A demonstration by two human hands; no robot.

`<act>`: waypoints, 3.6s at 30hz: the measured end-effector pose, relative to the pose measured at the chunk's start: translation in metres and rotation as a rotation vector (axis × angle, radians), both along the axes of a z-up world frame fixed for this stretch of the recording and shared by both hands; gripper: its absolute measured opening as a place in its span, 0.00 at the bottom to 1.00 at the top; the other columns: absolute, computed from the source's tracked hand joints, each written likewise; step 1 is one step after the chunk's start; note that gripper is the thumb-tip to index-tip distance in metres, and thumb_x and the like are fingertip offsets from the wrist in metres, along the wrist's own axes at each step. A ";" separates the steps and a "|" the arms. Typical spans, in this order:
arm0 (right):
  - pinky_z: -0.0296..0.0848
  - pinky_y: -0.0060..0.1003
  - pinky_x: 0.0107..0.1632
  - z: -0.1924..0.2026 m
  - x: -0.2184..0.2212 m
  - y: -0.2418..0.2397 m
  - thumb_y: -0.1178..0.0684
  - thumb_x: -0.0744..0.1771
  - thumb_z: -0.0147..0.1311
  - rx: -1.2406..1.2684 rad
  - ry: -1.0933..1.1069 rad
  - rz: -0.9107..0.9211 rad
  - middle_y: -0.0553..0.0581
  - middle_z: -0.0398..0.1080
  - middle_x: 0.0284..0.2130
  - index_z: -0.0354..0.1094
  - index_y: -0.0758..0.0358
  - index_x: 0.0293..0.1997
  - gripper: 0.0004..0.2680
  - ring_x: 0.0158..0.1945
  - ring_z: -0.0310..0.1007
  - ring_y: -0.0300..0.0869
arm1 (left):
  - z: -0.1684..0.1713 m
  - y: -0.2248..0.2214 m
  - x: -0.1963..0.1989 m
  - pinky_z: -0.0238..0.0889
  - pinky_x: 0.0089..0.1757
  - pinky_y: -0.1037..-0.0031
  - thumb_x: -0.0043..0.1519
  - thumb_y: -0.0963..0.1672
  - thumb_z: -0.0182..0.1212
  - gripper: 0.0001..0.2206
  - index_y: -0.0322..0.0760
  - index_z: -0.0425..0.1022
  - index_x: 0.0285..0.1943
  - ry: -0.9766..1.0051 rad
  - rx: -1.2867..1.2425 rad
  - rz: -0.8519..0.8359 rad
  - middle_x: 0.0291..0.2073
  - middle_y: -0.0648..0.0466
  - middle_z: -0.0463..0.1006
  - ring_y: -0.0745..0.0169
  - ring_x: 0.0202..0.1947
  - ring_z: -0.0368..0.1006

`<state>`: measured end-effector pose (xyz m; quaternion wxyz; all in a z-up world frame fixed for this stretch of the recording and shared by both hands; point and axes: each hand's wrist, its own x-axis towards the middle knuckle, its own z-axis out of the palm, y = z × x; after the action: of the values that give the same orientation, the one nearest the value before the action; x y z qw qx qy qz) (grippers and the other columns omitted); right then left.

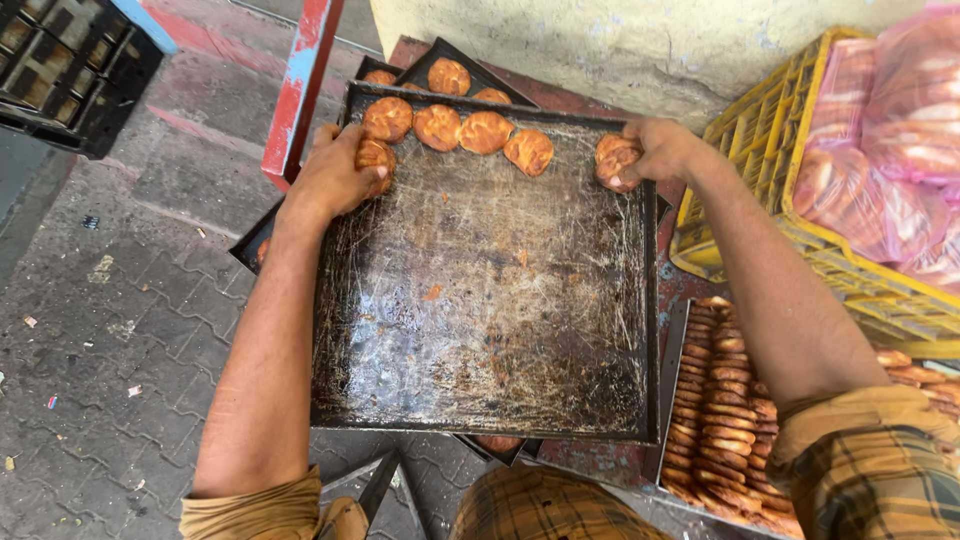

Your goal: The person organizes baked items on trays by moving individual pieces from a large cooling tray into smaller stacks or rows on other trays by hand.

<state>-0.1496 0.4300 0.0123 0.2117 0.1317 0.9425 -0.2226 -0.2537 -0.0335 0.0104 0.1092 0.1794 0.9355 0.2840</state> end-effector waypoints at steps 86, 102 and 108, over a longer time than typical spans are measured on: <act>0.71 0.49 0.65 0.033 0.522 0.072 0.43 0.52 0.66 -0.577 0.188 -0.282 0.58 0.46 0.71 0.44 0.38 0.76 0.43 0.67 0.68 0.55 | -0.022 0.402 0.486 0.59 0.57 0.62 0.73 0.45 0.47 0.15 0.28 0.72 0.61 -0.151 0.780 -0.567 0.51 0.42 0.69 0.47 0.56 0.65; 0.54 0.58 0.72 -0.057 0.540 0.062 0.48 0.52 0.80 -0.156 0.272 -0.015 0.71 0.32 0.70 0.40 0.45 0.75 0.48 0.74 0.40 0.68 | -0.110 0.384 0.532 0.58 0.62 0.60 0.70 0.42 0.53 0.15 0.32 0.73 0.64 -0.210 0.624 -0.248 0.60 0.43 0.65 0.47 0.64 0.63; 0.51 0.60 0.73 -0.057 0.538 0.056 0.45 0.53 0.79 -0.161 0.209 -0.030 0.70 0.23 0.73 0.34 0.47 0.77 0.51 0.76 0.33 0.66 | -0.111 0.372 0.532 0.42 0.70 0.47 0.73 0.49 0.42 0.24 0.43 0.57 0.79 -0.321 0.495 -0.380 0.81 0.44 0.44 0.41 0.79 0.42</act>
<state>0.3881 0.4863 -0.0442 0.1189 0.1043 0.9364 -0.3133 0.2780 0.3387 -0.1010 0.2588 0.3245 0.7591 0.5015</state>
